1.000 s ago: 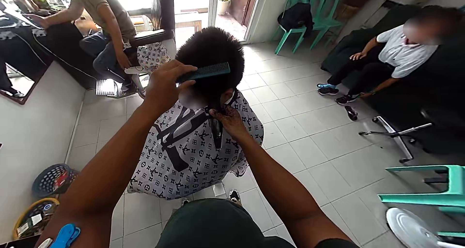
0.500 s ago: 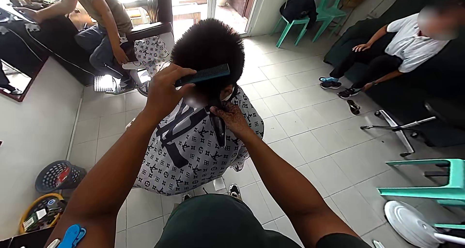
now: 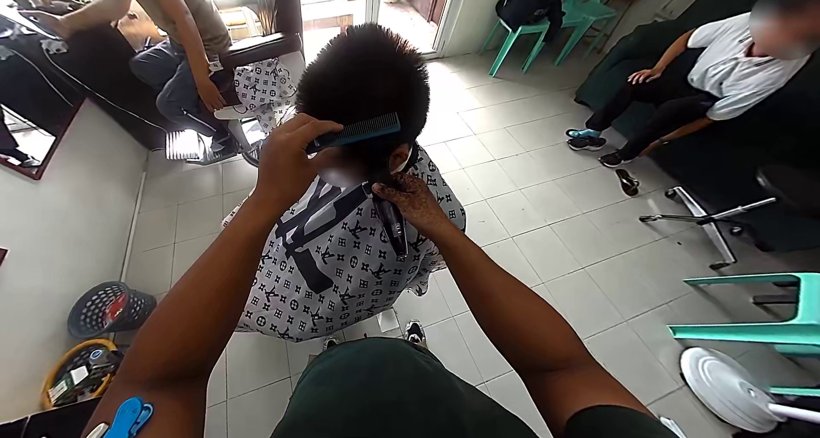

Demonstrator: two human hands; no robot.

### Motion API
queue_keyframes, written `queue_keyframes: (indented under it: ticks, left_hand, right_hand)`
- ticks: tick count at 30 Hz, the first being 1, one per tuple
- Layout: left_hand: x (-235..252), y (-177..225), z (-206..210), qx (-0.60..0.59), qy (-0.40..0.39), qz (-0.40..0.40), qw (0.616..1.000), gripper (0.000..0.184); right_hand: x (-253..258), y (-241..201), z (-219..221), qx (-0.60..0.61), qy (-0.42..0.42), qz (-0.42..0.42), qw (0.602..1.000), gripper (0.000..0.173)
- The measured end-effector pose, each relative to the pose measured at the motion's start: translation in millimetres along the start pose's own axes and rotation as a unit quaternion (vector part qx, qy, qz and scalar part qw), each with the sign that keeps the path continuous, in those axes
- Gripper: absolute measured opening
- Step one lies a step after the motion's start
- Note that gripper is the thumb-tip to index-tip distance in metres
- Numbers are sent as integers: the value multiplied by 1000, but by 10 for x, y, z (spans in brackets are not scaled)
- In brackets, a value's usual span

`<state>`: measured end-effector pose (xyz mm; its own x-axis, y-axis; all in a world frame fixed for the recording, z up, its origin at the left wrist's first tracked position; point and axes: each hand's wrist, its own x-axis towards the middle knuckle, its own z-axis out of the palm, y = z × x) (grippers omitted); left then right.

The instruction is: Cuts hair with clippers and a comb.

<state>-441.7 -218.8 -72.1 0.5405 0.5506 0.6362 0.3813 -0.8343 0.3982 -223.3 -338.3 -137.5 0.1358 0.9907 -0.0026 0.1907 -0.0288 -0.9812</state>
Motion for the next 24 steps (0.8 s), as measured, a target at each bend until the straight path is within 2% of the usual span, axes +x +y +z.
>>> queue_keyframes:
  ticks: [2,5,7,9,11,14,16,20,21,24]
  left_hand:
    - [6,13,-17,5,0,-1,1000,28]
    - [1,-11,-1,10,1,-1,1000,27]
    - [-11,-23,-4,6,-1,1,1000,27]
    - [-34,-45,-21,0,2,9,1000,27]
    - [-60,-78,-30,-6,12,18,1000,27]
    - [-81,-132,-17,-1,21,18,1000,27]
    - [-84,-151,-19,1,21,18,1000,28]
    - [-88,-170,-52,3,26,27,999,28]
    - [-81,-174,-58,2,28,28,999,28]
    - [-79,-206,-53,3,24,25,999,27]
  right_hand:
    - [3,1,-18,13,-6,16,1000,28]
    - [-43,-64,5,96,2,-69,993,32]
    - [-15,-79,13,43,23,-74,996,33]
    - [38,-12,5,-47,21,-11,999,33]
    - [51,37,21,-82,10,20,996,34]
    - [-12,-40,112,-67,37,-54,996,38]
    - [9,-82,154,-93,50,-76,992,43]
    - [8,-78,156,-151,32,22,988,45]
    - [12,-84,170,-141,36,14,989,45]
    - [62,-104,262,-105,69,-79,989,45]
